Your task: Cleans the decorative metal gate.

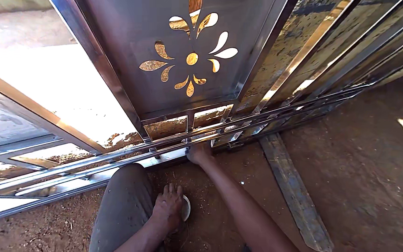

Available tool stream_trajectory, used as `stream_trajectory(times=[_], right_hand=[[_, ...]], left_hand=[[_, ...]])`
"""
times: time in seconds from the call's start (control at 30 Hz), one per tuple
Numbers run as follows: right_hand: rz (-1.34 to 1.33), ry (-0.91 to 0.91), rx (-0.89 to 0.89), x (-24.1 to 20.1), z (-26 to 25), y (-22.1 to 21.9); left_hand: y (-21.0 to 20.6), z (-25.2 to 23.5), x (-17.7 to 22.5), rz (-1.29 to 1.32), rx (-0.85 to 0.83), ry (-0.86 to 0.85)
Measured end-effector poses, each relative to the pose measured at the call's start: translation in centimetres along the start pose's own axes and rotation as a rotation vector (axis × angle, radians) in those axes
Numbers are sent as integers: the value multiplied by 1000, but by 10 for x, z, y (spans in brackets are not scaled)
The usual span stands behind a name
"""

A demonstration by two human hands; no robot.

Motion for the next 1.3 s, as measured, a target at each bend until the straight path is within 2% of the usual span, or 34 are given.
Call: stream_trajectory(times=[0.1,0.2,0.37,0.47,0.57,0.6,0.67,0.7,0.73,0.77,0.83,0.9,0.93,0.97,1.0,1.03,1.07,1.13,1.2,1.23,1.3], right_hand=[[-23,62,138,5,19,-34],[37,89,138,2,43,-59],[45,-11,132,-9,46,-59],[14,-40,140,-47,49,-63],[52,122,113,-83,47,-66],[49,212,162,-81,47,-66],[-62,434,578,-44,45,-60],[-125,491,711,-13,44,-58],[-176,452,759,22,45,-53],[-259,333,764,55,44,-45],[-682,14,741,96,48,-22],[-1377,-193,690,81,50,-11],[-1666,-173,660,57,49,-10],[-1835,-85,607,31,44,-11],[-1866,11,573,8,36,-18],[-1749,71,580,-6,28,-28],[-1524,106,588,-13,22,-33],[-1016,69,681,-11,11,-26],[-774,37,743,-3,1,-20],[-733,55,705,-1,-4,-18],[-708,118,383,-2,-13,-4]], left_hand=[[1,2,-5,11,-1,15],[3,4,-7,57,21,18],[6,8,-5,70,52,4],[4,7,-4,75,48,20],[1,9,-14,79,21,85],[0,8,-14,81,20,79],[2,7,-12,70,29,52],[2,7,-11,70,39,46],[2,8,-10,72,51,44],[4,8,-12,76,65,44],[7,9,-15,93,80,47],[10,9,-15,97,88,45],[10,8,-13,92,85,39],[9,7,-13,86,76,38],[8,7,-13,81,67,40],[8,6,-15,80,61,46],[7,6,-17,75,53,50],[8,3,-16,72,46,55],[5,1,-10,65,34,53],[5,1,-8,59,32,47],[10,-2,-8,56,32,35]])
Point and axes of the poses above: each hand's wrist, its own z-axis away from the middle knuckle, its own y-axis out of the back of the hand, x = y × z, the point moved 7 cm from there along -z, towards the middle knuckle, and after that the axes turned 2 degrees about z, right-handed, at the moved point
